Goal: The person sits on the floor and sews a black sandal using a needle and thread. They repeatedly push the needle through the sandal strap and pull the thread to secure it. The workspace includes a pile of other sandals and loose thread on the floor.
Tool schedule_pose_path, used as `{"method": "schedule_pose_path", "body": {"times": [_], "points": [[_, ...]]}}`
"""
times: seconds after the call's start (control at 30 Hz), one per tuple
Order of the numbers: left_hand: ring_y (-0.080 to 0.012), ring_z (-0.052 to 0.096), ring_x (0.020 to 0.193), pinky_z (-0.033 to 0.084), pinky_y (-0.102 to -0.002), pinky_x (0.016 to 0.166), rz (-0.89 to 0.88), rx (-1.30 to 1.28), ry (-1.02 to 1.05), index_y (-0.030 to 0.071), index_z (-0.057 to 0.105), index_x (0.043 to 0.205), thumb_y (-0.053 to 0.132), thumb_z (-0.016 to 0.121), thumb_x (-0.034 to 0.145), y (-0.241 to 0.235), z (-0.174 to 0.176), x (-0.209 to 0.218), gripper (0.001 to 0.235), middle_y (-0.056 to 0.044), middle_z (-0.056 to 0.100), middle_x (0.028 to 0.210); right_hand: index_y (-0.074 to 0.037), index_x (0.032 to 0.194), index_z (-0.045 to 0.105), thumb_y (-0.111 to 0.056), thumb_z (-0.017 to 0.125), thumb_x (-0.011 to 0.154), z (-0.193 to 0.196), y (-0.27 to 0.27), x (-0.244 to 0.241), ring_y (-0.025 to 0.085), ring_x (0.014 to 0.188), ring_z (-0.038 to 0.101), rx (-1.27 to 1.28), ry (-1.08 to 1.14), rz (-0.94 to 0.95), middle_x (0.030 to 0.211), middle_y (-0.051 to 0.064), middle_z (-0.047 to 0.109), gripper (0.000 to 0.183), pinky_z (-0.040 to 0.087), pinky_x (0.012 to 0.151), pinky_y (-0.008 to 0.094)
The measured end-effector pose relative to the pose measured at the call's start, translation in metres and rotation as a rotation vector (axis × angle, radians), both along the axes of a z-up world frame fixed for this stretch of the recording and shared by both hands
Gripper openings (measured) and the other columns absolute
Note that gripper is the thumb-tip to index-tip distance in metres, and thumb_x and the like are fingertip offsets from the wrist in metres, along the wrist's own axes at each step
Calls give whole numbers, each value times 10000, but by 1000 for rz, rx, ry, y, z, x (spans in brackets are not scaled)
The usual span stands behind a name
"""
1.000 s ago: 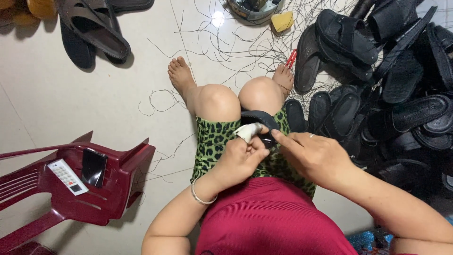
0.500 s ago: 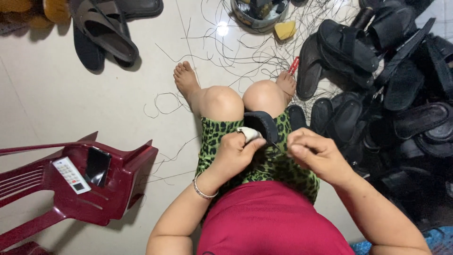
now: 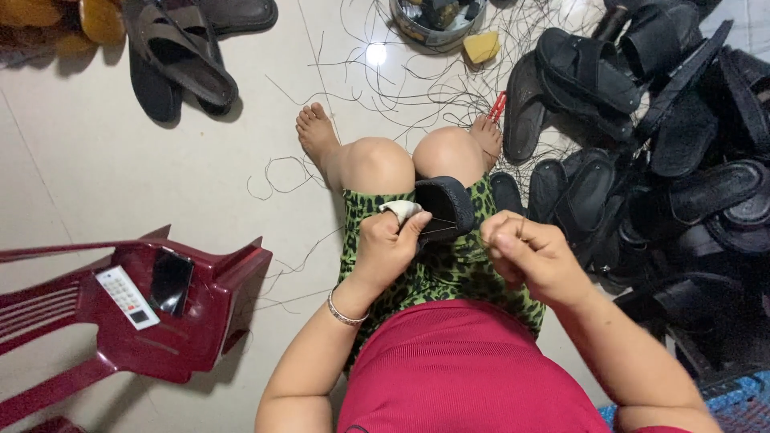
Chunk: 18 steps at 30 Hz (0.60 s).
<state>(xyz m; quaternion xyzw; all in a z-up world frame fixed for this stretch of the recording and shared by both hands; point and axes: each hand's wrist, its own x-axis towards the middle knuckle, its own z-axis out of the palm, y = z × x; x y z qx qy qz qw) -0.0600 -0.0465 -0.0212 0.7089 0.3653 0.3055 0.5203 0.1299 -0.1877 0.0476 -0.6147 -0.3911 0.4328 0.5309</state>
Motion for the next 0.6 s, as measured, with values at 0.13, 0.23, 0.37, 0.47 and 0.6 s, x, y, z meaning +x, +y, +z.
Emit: {"method": "schedule_pose_path", "body": {"times": [0.13,0.23,0.37,0.47,0.6], "points": [[-234,614,467,489,-303,436,8,-188,-51,-10,751,930,202,721,982,2,-3,-8,221,-148,657,529,19,847,716,-93,567,1014,13,1,11,120,525,511,73,290,148,810,167,641,250,424,412,257],[-117,545,374,468,-220,375,-53,-618,-156,-5,664,1080,194,647,1019,-5,21,-12,209,-113,620,470,15,1069,754,-19,584,968,11,7,15,105,507,541,-24,253,248,821,194,722,201,436,398,260],[-138,558,343,472,-176,351,-290,-927,-347,-22,512,1397,163,578,1041,-7,70,-5,407,-145,606,480,-78,1105,807,-40,694,893,-10,21,-19,286,547,693,-17,-323,176,738,143,756,243,524,509,364],[-136,566,354,487,-182,349,-314,-936,-331,15,473,1466,196,567,1048,-9,56,-8,465,-130,612,489,-197,962,810,-108,782,828,-40,8,-6,200,630,668,89,-864,-16,750,-15,731,164,526,624,306],[-33,448,431,416,-196,473,-401,-836,37,97,583,1396,378,578,995,20,42,-45,490,56,486,488,-119,961,799,-38,752,1108,-70,-60,179,151,728,622,-314,-1202,-344,847,0,680,174,430,620,330]]}}
